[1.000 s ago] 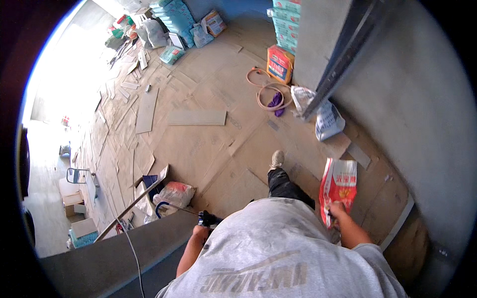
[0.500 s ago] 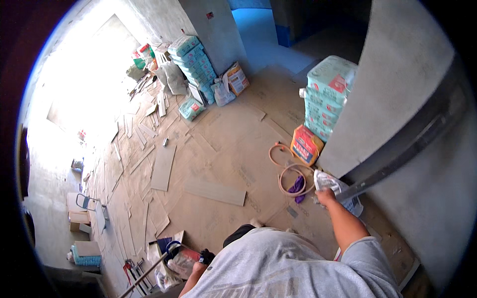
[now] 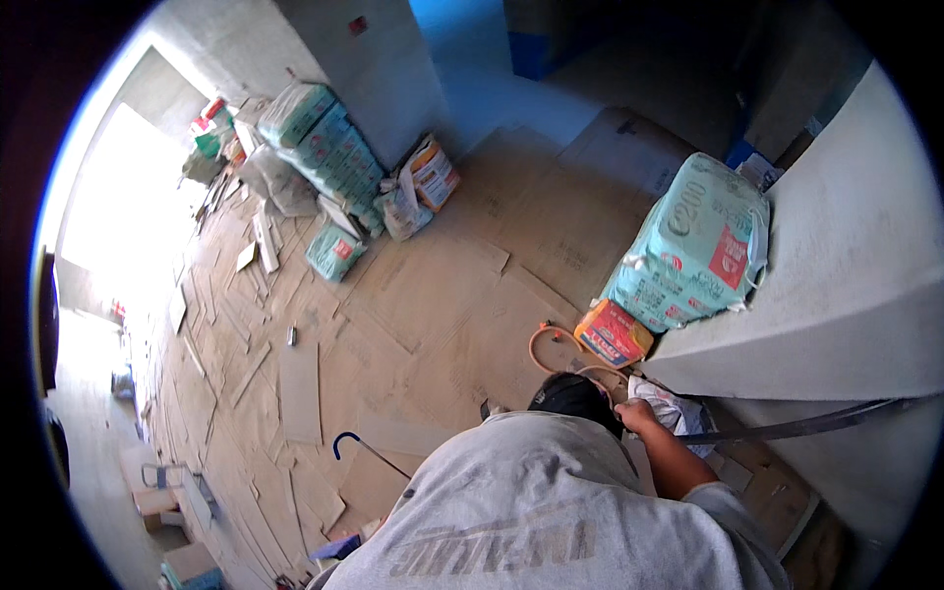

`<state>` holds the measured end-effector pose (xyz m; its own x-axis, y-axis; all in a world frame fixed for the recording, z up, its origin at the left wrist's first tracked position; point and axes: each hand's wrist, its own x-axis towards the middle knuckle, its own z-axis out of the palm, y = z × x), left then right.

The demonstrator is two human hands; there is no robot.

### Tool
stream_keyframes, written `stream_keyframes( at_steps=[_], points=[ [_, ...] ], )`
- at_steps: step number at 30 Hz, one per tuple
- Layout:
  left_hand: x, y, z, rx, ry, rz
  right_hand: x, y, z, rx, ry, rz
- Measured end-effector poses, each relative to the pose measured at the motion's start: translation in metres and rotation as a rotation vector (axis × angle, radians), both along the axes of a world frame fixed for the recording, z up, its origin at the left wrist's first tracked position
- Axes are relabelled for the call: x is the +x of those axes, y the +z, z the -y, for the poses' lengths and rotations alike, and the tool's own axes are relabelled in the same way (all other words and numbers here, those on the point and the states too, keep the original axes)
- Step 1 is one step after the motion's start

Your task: The person walks up a staircase and applies sealant along the edges of a window frame using a caulking gun. They then descend the stairs and repeat the sealant application on another window in a different room.

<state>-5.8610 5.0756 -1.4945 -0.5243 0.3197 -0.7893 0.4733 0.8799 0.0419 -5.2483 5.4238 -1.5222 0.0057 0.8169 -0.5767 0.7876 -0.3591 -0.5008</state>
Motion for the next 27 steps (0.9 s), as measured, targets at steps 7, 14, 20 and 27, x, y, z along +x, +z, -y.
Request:
stream_keyframes(
  at_steps=[7,14,20,27],
  points=[
    [-0.087,0.059,-0.355,0.032,-0.032,-0.052,-0.123,0.062,-0.290,0.019,-0.062,-0.097],
    [-0.100,0.186,-0.719,0.086,-0.076,-0.227,-0.277,0.048,-0.681,0.052,0.349,-0.144],
    [-0.158,0.263,-0.985,0.041,-0.185,-0.276,-0.309,0.241,-0.996,0.203,0.367,-0.226],
    [-0.238,0.190,-1.249,0.045,-0.443,-0.163,-0.194,0.151,-1.255,0.155,-0.330,-0.375]
  ],
)
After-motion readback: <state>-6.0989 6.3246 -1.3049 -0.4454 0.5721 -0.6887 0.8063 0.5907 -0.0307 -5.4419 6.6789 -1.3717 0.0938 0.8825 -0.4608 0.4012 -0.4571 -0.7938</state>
